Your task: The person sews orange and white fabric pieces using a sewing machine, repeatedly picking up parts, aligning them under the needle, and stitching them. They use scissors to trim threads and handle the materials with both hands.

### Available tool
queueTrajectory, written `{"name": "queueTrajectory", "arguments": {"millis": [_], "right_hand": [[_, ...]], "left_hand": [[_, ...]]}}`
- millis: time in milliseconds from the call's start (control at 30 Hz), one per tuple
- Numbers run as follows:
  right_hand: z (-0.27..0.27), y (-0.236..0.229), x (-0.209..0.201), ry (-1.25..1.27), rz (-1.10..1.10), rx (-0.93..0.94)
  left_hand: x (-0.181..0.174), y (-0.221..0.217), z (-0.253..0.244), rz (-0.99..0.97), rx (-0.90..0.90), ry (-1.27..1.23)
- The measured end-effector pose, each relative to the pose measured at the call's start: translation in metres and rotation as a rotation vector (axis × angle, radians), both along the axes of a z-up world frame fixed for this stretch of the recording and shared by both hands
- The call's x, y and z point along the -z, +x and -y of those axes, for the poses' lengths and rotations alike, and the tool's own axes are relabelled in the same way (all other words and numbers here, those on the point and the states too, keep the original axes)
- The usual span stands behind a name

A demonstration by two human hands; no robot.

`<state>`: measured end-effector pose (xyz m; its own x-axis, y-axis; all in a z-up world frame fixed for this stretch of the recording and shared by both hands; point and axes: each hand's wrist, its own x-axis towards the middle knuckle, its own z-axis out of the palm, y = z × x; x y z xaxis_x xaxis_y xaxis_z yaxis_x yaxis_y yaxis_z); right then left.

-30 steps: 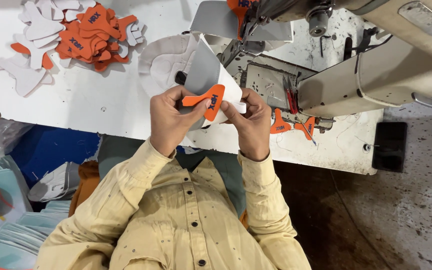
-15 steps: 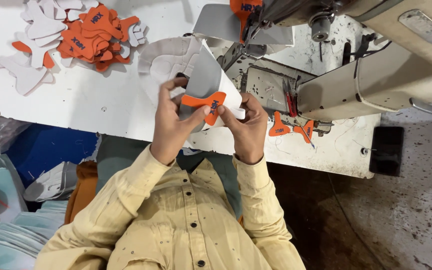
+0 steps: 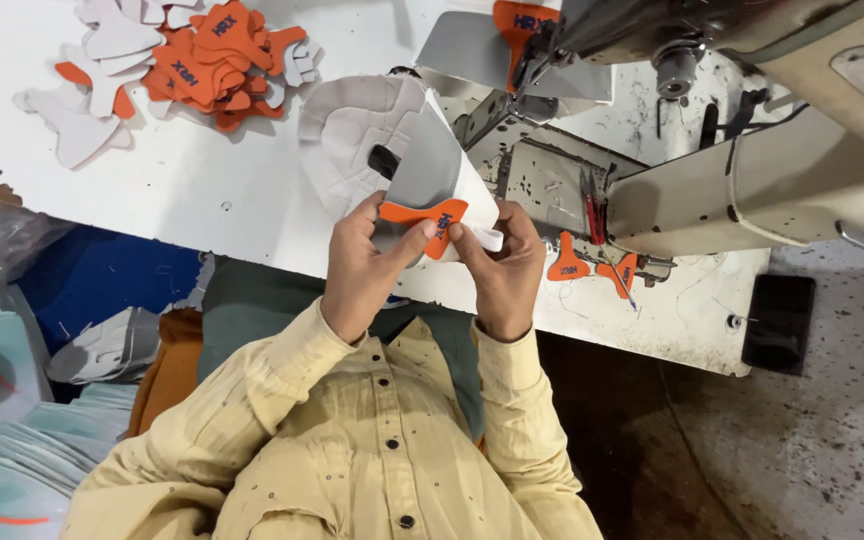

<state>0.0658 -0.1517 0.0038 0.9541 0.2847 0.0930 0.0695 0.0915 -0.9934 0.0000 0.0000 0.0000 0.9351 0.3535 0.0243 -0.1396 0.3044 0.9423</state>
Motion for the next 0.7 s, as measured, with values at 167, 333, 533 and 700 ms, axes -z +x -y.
{"name": "queueTrajectory", "arguments": {"millis": [167,333,533,700], "right_hand": [[-0.004,-0.010,0.006,-0.053,0.013,0.034],[0.014,-0.017,0.015,-0.124,0.058,-0.014],[0.039,-0.009,-0.059,-0.336,0.579,-0.140],[0.085,-0.009,-0.124,-0.777,1.034,-0.504]], "left_hand": [[0.011,-0.004,0.000,-0.011,-0.062,0.102],[0.002,-0.009,-0.022,0.040,-0.031,0.091],[-0.093,-0.028,-0.056,0.071,0.235,0.473],[-0.121,-0.009,-0.028,0.008,0.734,0.730]]}}
